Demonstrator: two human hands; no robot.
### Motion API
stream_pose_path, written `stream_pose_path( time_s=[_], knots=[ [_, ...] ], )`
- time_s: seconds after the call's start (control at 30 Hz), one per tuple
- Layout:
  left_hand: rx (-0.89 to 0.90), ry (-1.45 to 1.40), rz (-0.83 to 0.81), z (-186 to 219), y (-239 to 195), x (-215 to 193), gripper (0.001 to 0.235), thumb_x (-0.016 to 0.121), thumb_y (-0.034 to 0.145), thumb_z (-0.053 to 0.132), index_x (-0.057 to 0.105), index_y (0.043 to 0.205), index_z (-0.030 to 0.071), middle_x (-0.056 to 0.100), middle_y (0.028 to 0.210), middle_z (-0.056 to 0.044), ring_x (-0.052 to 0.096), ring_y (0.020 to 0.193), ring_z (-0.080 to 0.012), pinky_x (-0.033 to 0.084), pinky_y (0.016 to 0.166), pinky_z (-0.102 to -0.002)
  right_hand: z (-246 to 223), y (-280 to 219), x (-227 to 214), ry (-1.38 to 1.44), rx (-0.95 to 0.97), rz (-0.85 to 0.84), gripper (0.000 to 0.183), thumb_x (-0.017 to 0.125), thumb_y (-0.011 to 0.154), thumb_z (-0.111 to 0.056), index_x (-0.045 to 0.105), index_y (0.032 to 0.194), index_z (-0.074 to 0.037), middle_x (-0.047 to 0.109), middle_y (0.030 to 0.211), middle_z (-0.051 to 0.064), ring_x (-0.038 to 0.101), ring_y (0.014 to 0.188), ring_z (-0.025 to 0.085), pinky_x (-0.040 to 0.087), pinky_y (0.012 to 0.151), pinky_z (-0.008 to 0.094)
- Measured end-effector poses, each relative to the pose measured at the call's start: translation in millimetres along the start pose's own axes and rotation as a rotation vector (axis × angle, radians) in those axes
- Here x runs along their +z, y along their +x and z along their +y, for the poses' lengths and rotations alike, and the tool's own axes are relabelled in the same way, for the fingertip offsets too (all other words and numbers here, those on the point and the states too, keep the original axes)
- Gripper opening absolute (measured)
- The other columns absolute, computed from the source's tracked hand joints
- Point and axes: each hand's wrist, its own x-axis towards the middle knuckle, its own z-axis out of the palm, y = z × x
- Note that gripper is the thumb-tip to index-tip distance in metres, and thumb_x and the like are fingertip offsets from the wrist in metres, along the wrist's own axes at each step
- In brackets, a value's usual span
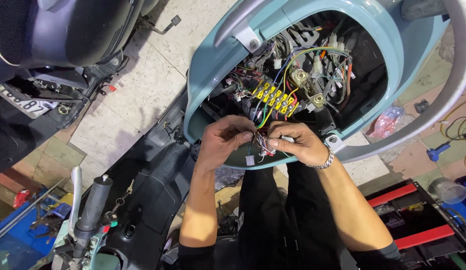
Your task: The person works on the exposed wiring harness of a light blue scooter, using pliers to strip wire insulation and connecting electrical components. The individual manipulates various colored wires and connectors within the scooter's body cavity, occasionally using a screwdriver to adjust parts.
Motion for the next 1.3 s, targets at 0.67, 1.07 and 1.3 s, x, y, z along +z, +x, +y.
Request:
stream_pose_path(
  time_s=[0.67, 1.07, 1.3],
  knots=[
    [0.157, -0.023, -0.213, 12.1, -6.6, -11.4, 0.006, 0.064, 0.099, 0.004, 0.067, 0.105, 0.002, 0.068, 0.1, -0.017, 0.065, 0.088, -0.0216, 0.055, 0.076, -0.034, -10.6, 4.5, 7.5, 0.178, 0.031, 0.008, 0.028, 0.071, 0.091, -0.009, 0.065, 0.11, 0.011, 0.064, 0.082, 0.016, 0.063, 0.08, 0.022, 0.051, 0.076, 0.036],
    [0.167, -0.332, -0.053, -1.6, -33.0, -36.7, 0.012, 0.065, 0.092, -0.001, 0.055, 0.097, -0.006, 0.068, 0.07, -0.03, 0.056, 0.049, -0.0188, 0.042, 0.043, -0.023, 12.7, 3.6, 20.2, 0.09, -0.008, 0.193, 0.03, 0.058, 0.099, 0.002, 0.057, 0.125, 0.018, 0.072, 0.07, 0.02, 0.074, 0.069, 0.026, 0.058, 0.078, 0.038],
    [0.029, 0.047, 0.239, 14.3, -24.6, -7.8, 0.018, 0.086, 0.079, -0.004, 0.074, 0.092, -0.001, 0.078, 0.079, -0.015, 0.067, 0.072, -0.0114, 0.054, 0.065, -0.026, 20.7, 2.9, 21.6, -0.02, -0.049, 0.191, 0.014, 0.068, 0.091, 0.004, 0.069, 0.104, 0.01, 0.071, 0.059, 0.017, 0.07, 0.053, 0.019, 0.058, 0.057, 0.03]
  ],
)
